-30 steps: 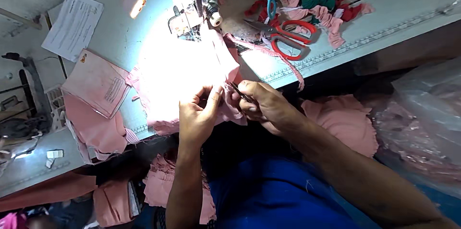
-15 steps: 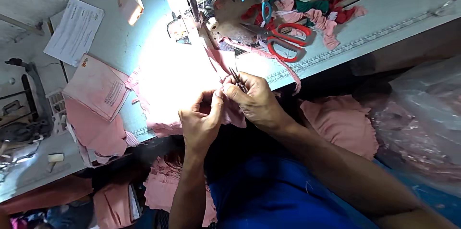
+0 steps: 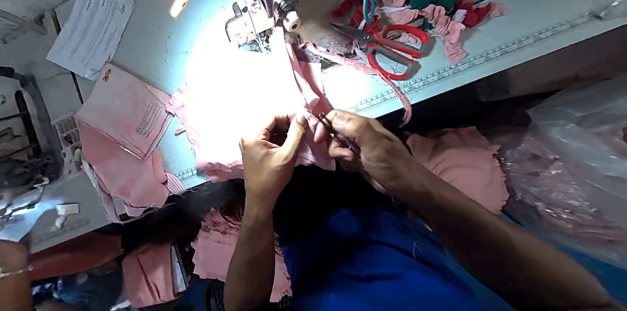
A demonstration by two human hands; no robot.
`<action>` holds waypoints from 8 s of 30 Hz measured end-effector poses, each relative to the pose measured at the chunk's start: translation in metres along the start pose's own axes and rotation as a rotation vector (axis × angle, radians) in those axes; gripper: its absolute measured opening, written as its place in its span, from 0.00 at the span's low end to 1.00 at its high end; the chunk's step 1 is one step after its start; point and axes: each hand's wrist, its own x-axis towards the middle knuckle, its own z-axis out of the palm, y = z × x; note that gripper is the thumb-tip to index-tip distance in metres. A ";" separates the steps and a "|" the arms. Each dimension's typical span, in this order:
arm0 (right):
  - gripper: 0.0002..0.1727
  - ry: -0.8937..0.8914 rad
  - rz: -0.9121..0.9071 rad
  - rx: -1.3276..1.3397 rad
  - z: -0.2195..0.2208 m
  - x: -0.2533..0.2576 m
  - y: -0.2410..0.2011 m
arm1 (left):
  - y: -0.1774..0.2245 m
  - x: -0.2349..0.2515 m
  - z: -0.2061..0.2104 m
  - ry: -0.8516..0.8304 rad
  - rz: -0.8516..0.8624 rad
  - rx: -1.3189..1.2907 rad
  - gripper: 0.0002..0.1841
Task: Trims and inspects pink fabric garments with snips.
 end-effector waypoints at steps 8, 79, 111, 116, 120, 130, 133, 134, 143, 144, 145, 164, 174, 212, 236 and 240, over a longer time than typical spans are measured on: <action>0.18 0.038 0.162 0.014 -0.001 0.002 0.004 | 0.002 -0.002 0.001 -0.019 0.009 -0.030 0.03; 0.03 0.266 -0.092 -0.274 0.004 0.023 0.015 | -0.004 -0.002 0.004 0.019 -0.015 -0.043 0.03; 0.16 0.146 0.162 -0.020 0.006 0.011 0.004 | 0.000 -0.004 0.009 0.038 0.026 -0.012 0.03; 0.15 0.171 0.123 -0.040 0.008 0.014 0.010 | 0.000 -0.004 0.008 0.035 0.038 -0.011 0.02; 0.16 0.134 0.125 0.073 0.009 0.014 0.013 | -0.003 -0.003 0.006 0.017 0.036 -0.062 0.03; 0.17 0.128 0.132 0.101 0.007 0.015 0.013 | -0.004 -0.002 0.004 -0.004 0.041 -0.046 0.03; 0.17 0.135 0.125 0.066 0.006 0.015 0.013 | -0.004 -0.003 0.005 -0.002 0.037 -0.043 0.03; 0.16 0.138 0.117 0.038 0.006 0.014 0.013 | -0.004 -0.003 0.005 0.003 0.035 -0.042 0.03; 0.15 0.187 0.074 -0.179 0.005 0.014 0.010 | -0.003 -0.004 0.007 0.016 0.037 -0.017 0.03; 0.14 0.221 0.050 -0.282 0.005 0.014 0.010 | -0.003 -0.004 0.007 0.017 0.039 -0.010 0.03; 0.13 0.258 0.029 -0.387 0.006 0.014 0.010 | -0.003 -0.003 0.007 0.018 0.040 -0.007 0.03; 0.16 0.164 0.112 0.083 0.009 0.018 0.012 | -0.004 -0.001 0.006 -0.004 0.060 0.000 0.03; 0.19 0.087 0.203 0.155 0.003 0.017 0.003 | -0.006 -0.002 0.004 -0.006 0.044 -0.055 0.03; 0.04 0.367 -0.313 -0.673 0.007 0.021 0.015 | 0.001 -0.002 -0.002 -0.010 0.041 0.183 0.05; 0.08 0.217 -0.009 -0.518 0.006 -0.001 0.000 | 0.004 -0.005 0.003 0.010 0.030 -0.016 0.04; 0.08 0.249 -0.028 -0.545 0.008 0.001 0.003 | 0.004 -0.006 0.005 0.016 0.025 -0.005 0.05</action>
